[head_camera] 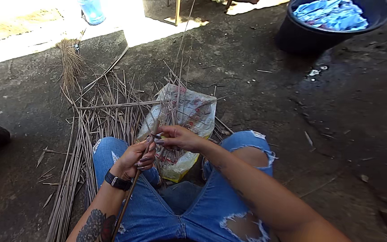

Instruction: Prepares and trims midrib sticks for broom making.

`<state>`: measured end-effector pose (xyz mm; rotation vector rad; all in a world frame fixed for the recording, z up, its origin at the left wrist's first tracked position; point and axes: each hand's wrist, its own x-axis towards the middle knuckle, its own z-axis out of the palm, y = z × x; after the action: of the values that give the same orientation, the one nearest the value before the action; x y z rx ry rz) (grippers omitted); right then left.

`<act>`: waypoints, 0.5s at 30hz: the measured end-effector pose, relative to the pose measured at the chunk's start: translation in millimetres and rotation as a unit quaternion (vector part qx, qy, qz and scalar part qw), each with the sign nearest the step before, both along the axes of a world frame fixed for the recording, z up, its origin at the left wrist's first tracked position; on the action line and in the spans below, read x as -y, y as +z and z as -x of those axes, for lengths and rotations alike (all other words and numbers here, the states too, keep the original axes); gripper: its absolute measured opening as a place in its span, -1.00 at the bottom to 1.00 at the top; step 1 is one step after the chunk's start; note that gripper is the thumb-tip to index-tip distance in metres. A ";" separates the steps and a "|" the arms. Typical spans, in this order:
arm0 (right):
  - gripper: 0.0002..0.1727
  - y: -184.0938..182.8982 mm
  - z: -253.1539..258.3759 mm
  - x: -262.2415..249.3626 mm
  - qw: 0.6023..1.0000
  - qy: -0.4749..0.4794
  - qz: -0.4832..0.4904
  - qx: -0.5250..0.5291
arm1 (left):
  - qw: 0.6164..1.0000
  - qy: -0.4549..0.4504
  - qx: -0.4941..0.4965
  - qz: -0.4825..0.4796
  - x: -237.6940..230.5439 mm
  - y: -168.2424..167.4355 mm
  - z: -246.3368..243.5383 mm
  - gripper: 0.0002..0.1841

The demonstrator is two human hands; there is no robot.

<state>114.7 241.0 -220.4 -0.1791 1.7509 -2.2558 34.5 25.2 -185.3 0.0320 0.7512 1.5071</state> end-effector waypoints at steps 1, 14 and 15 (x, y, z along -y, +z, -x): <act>-0.76 -0.1 -0.2 0.1 1.000 0.002 0.004 0.002 | 1.000 -0.005 0.001 -0.005 0.6 -0.9 0.1 -0.57; -0.82 1.6 -2.1 3.2 0.996 -0.023 0.060 0.055 | 0.949 0.048 -0.289 0.121 -15.8 9.0 -18.9 -0.55; -0.83 1.8 -2.3 3.6 0.996 -0.028 0.063 0.057 | 0.945 0.049 -0.297 0.126 -16.5 8.8 -19.5 -0.56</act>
<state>117.0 237.4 -218.6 -0.0274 1.5769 -2.3667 53.9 41.7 -176.5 0.2705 1.4437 1.4932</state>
